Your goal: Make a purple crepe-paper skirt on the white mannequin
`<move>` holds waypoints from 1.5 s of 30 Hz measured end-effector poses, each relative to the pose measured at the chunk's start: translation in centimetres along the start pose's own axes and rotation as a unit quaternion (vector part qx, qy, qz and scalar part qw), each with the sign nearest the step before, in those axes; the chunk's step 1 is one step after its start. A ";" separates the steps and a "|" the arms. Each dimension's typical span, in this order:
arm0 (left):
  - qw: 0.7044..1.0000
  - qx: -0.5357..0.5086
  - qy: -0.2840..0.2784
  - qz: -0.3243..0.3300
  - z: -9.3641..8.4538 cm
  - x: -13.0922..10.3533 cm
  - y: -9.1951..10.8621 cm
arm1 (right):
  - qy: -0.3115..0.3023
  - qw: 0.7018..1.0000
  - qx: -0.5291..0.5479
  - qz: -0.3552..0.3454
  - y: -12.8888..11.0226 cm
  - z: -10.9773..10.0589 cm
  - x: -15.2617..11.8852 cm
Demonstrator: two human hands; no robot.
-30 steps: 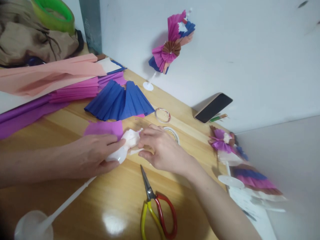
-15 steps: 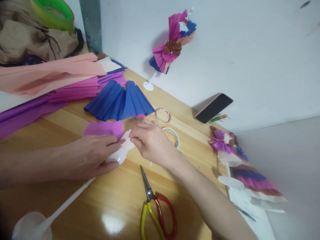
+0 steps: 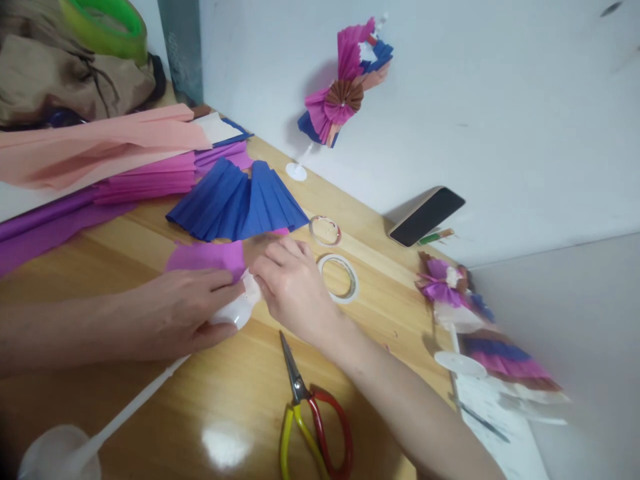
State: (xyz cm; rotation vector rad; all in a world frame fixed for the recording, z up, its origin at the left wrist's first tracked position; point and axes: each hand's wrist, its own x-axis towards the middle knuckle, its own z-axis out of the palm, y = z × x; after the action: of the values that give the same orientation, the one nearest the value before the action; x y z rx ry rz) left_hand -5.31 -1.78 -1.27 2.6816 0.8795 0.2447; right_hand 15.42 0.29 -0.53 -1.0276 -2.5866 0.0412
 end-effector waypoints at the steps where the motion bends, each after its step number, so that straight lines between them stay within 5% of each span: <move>1: 1.000 0.001 0.004 0.002 0.1 0.0 0.0 | 0.002 1.000 0.010 0.001 0.1 0.1 0.0; 17: 1.000 -0.021 0.003 -0.008 0.2 0.1 -0.1 | 0.023 0.994 0.093 -0.056 0.3 -0.1 -0.2; 31: 0.999 -0.007 0.035 -0.002 0.4 0.1 -0.1 | 0.023 0.981 -0.082 -0.173 0.2 -0.7 -1.0; 45: 0.995 0.047 0.076 0.042 1.8 -1.1 0.0 | 0.006 0.981 -0.089 -0.170 0.2 -1.1 -1.1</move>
State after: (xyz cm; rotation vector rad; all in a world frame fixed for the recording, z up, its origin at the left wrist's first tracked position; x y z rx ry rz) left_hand -5.70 -2.84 -3.05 2.8208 0.8413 0.4426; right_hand 16.70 -0.39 0.10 -0.6240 -2.7548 -0.2858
